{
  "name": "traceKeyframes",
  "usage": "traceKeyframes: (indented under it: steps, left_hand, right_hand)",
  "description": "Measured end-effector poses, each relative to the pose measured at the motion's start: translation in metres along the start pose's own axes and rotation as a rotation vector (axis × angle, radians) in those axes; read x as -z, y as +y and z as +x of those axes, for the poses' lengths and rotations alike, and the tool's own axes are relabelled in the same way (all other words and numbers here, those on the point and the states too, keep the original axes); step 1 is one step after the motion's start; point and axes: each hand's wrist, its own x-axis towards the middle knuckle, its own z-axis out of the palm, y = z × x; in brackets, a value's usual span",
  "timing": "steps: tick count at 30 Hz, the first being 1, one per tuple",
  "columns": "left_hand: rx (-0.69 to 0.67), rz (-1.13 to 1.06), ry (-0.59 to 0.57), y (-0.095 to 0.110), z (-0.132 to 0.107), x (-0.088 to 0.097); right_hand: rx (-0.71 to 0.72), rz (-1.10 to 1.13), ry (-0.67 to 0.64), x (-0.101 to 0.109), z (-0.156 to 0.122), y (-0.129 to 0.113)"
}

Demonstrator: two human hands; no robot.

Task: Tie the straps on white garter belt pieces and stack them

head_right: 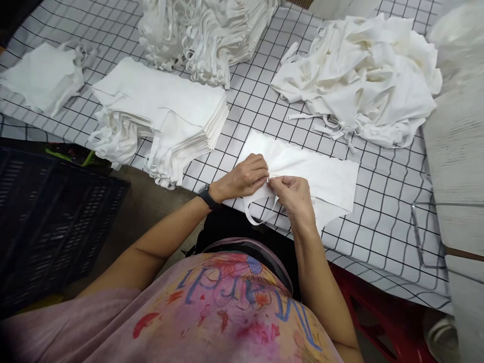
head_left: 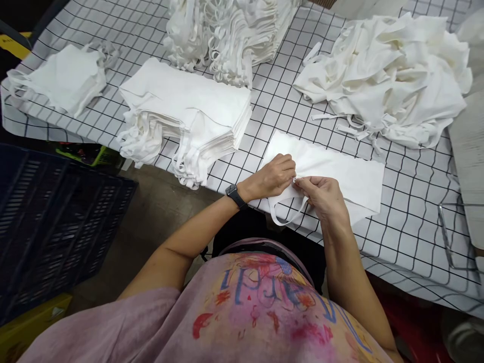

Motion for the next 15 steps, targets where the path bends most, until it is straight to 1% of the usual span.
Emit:
traceKeyframes:
  steps: [3,5,9,11,15]
  left_hand:
    - [0.026,-0.022,-0.012,-0.0007,-0.0001,0.0003]
    - [0.047,-0.037,-0.012,-0.0011,0.0004,0.0006]
    - [0.085,-0.076,0.0,-0.002,0.0024,0.0005]
    - [0.111,-0.085,0.007,-0.0026,0.003,0.0003]
    - [0.179,-0.08,0.004,-0.003,0.0032,-0.0003]
  right_hand:
    - [0.01,-0.007,0.076,0.0018,0.0007,0.0012]
    - [0.016,-0.02,0.1,0.0035,0.0013,0.002]
    - [0.027,0.016,0.04,0.0055,-0.0001,0.0028]
    - [0.029,0.026,0.047,0.0057,-0.0019,0.0035]
    - [0.058,-0.023,0.061,0.0055,-0.0058,0.0057]
